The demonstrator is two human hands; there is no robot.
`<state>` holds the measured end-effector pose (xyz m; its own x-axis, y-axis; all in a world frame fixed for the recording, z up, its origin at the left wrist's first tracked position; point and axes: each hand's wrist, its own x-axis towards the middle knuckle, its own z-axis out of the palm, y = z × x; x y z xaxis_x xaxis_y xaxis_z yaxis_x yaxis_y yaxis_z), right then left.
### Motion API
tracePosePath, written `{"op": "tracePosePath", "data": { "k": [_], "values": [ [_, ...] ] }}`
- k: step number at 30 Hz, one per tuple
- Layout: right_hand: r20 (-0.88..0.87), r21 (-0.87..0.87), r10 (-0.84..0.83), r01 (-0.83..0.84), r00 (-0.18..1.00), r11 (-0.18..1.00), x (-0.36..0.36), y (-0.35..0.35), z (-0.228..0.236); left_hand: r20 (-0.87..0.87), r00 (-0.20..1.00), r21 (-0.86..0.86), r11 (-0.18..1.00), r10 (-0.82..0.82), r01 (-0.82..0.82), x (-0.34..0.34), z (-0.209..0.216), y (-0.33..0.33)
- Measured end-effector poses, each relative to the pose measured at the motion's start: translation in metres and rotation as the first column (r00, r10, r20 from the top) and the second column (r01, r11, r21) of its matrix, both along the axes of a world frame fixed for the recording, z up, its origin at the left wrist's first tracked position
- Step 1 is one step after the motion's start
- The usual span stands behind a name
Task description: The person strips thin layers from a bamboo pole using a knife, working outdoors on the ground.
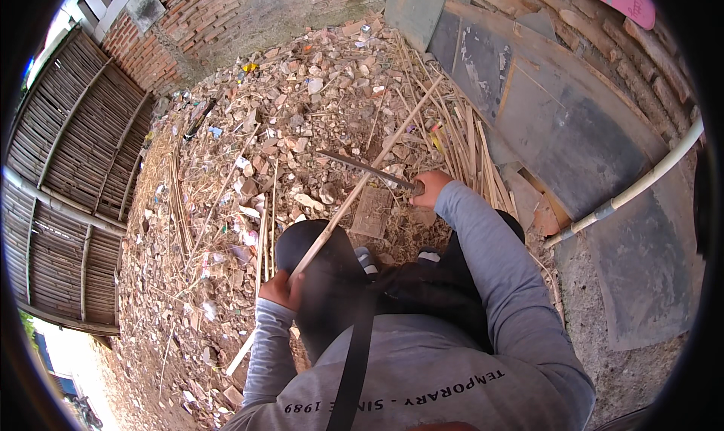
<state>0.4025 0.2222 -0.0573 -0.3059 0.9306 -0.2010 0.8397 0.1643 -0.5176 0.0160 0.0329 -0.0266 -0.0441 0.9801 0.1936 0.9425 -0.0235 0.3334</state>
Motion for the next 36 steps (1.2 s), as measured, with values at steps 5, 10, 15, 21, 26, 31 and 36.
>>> {"op": "tracePosePath", "data": {
  "k": [5,10,15,21,26,31,36],
  "values": [
    [0.03,-0.095,0.018,-0.015,0.999,0.995,-0.002,-0.001,0.007,0.015,1.0,-0.013,1.0,0.005,-0.005,0.003,0.005,-0.001],
    [0.011,0.048,0.001,-0.002,1.0,0.999,0.0,-0.001,-0.01,0.016,1.0,-0.026,1.0,0.006,-0.006,0.003,0.006,0.0],
    [0.059,-0.096,0.031,-0.025,0.998,0.995,-0.002,0.0,0.001,0.009,1.0,-0.017,1.0,-0.003,0.003,0.001,0.002,0.0],
    [0.046,-0.097,0.037,-0.033,0.998,0.995,-0.002,-0.001,0.005,-0.001,1.0,-0.04,0.999,0.008,-0.008,-0.001,0.0,0.0],
    [0.013,0.039,-0.003,0.003,1.0,0.999,-0.003,-0.002,-0.008,-0.01,1.0,-0.023,1.0,0.002,-0.002,0.0,0.001,0.0],
    [0.013,0.033,0.016,-0.016,1.0,0.999,-0.002,-0.001,-0.006,-0.024,1.0,-0.023,1.0,0.005,-0.006,-0.001,-0.002,0.0],
    [0.009,-0.007,0.015,-0.015,1.0,1.0,-0.003,-0.002,0.0,0.01,1.0,-0.003,1.0,-0.002,0.003,-0.001,-0.004,0.001]
  ]
}}
